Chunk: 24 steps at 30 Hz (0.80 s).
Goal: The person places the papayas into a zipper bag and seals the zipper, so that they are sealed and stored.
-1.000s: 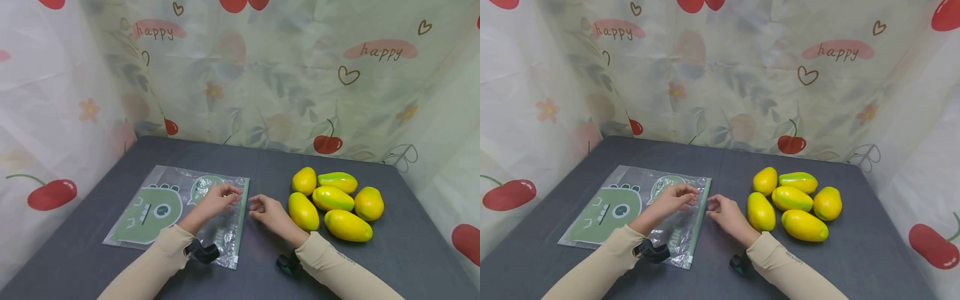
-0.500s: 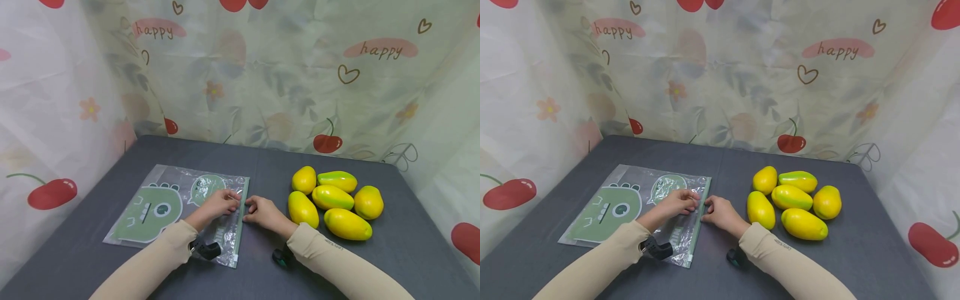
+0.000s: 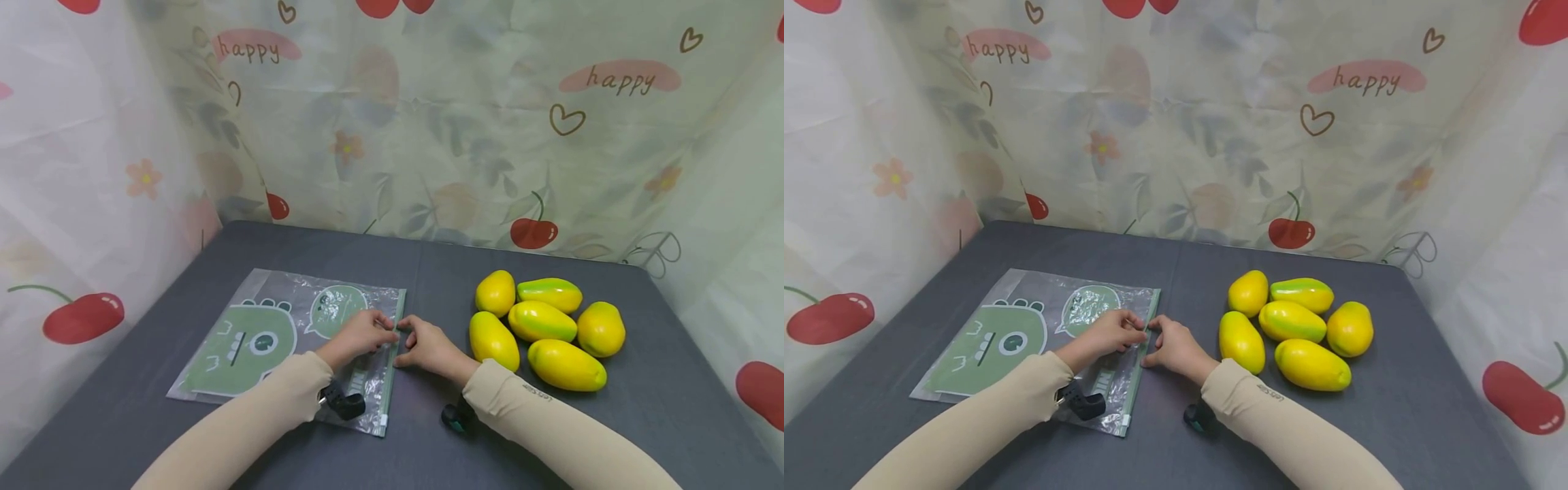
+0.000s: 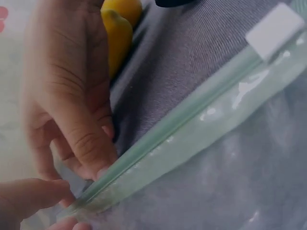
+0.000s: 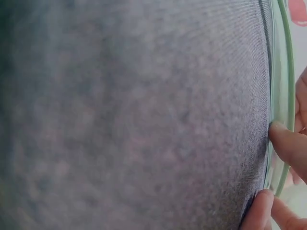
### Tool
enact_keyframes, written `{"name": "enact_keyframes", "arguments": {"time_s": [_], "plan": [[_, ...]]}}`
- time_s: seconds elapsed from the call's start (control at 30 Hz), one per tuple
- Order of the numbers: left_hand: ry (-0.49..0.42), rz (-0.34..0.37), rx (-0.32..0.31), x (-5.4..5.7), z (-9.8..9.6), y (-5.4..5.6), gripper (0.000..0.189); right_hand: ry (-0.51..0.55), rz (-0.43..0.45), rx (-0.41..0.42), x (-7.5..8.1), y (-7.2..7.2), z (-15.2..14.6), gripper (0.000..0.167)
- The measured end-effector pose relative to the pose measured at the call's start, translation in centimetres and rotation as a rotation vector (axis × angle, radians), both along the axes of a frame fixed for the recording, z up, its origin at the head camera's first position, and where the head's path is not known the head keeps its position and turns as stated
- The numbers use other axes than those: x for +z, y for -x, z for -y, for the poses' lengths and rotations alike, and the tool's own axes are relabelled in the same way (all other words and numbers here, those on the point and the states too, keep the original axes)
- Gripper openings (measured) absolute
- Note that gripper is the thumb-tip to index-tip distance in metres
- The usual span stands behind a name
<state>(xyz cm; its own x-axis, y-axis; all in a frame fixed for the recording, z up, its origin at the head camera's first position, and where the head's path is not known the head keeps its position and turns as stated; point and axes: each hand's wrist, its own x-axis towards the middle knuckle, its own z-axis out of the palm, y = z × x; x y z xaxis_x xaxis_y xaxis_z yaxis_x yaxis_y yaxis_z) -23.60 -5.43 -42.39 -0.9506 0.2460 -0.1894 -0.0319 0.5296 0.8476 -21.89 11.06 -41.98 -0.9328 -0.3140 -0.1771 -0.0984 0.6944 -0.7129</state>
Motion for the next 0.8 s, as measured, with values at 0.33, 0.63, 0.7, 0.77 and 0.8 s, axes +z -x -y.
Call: {"name": "enact_keyframes", "arguments": {"time_s": [0.33, 0.63, 0.7, 0.77, 0.8], "plan": [[0.157, -0.105, 0.002, 0.0, -0.8, 0.0, 0.030, 0.025, 0.006, -0.003, -0.1, 0.1, 0.0, 0.060], [0.246, -0.140, 0.021, 0.2, -1.2, -0.1, 0.026, 0.034, 0.011, -0.013, -0.1, 0.0, -0.1, 0.060], [0.251, -0.146, 0.020, 0.3, -1.2, -0.1, 0.023, 0.032, 0.011, -0.011, 0.0, 0.0, -0.1, 0.060], [0.243, -0.135, 0.020, 0.4, -1.0, 0.0, 0.019, 0.028, 0.009, -0.004, 0.0, 0.1, -0.1, 0.061], [0.228, -0.122, 0.020, 0.4, -0.9, 0.1, 0.018, 0.027, 0.009, -0.001, 0.0, 0.1, 0.0, 0.061]]}}
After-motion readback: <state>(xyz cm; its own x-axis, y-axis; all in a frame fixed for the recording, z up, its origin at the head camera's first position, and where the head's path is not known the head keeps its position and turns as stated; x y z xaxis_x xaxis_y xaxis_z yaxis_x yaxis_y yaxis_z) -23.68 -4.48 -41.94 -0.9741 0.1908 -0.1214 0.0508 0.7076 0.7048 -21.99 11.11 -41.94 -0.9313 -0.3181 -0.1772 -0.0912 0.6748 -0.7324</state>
